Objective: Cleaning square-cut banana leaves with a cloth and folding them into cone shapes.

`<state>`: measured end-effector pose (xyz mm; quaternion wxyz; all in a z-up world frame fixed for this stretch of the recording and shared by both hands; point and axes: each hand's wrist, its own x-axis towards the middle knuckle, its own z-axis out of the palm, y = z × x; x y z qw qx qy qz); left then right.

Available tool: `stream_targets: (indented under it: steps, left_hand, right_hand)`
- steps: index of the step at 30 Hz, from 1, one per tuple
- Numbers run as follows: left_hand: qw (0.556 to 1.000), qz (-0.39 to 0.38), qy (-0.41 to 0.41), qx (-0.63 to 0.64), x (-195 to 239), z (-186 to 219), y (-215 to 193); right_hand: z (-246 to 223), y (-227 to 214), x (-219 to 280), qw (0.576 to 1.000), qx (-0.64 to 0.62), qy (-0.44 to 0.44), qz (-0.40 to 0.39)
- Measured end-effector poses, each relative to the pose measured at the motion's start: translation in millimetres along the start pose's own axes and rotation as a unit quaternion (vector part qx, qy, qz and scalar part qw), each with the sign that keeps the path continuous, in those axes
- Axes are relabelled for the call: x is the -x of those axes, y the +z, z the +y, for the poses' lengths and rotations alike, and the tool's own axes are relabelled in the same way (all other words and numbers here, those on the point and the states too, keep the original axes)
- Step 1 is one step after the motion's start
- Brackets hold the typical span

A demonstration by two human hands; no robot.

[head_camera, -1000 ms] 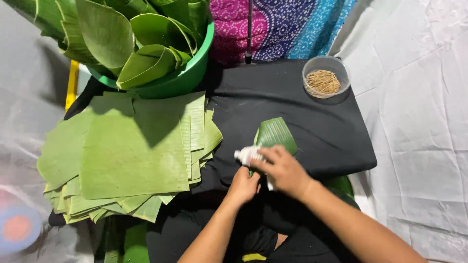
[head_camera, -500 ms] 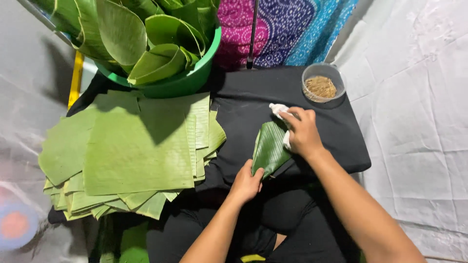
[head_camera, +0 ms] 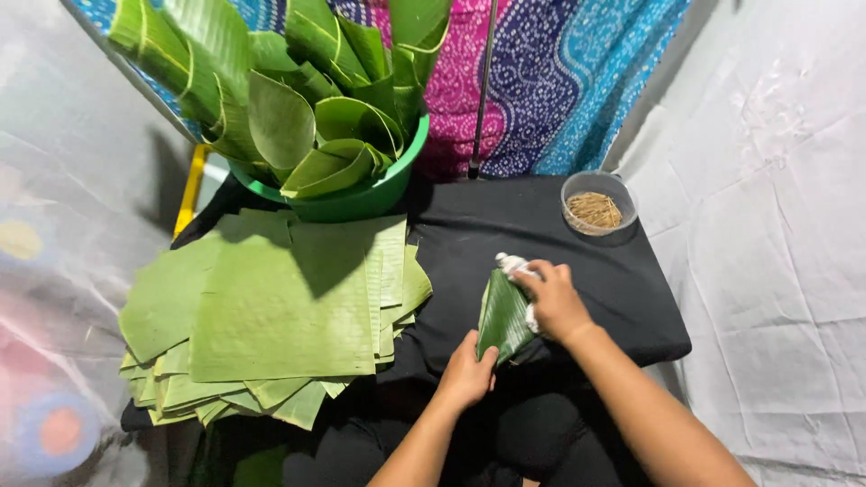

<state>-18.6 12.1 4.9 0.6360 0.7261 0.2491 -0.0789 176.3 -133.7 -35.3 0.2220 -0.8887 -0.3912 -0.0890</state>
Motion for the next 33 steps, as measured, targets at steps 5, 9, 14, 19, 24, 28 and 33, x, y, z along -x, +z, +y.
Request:
stream_targets:
  steps: [5, 9, 14, 19, 24, 28, 33]
  left_hand:
    - [0.999, -0.016, 0.021, -0.033, -1, 3, -5]
    - [0.997, -0.026, 0.045, -0.049, -9, -6, -4]
    - [0.998, -0.03, 0.034, -0.053, -6, -6, -6]
    - [0.996, -0.031, 0.047, -0.067, -2, 2, -5]
    - [0.997, -0.036, 0.057, -0.045, -1, 3, -7]
    - [0.997, -0.037, 0.057, -0.038, 4, -2, -8]
    - [0.989, 0.003, 0.146, -0.017, 30, 5, 1]
  right_hand:
    - [18, -36, -1, 0.997, 0.054, 0.029, 0.043]
    - [-57, -59, 24, 0.974, 0.002, -0.204, 0.095]
    - [-71, -23, 31, 0.949, 0.021, -0.306, 0.068]
    - [-15, 1, 5, 0.979, 0.085, -0.185, 0.026]
    - [59, 7, -5, 0.996, 0.043, -0.041, 0.066]
    - [74, -17, 27, 0.996, 0.06, 0.02, 0.07]
    - [15, -67, 51, 0.984, -0.041, 0.12, 0.126]
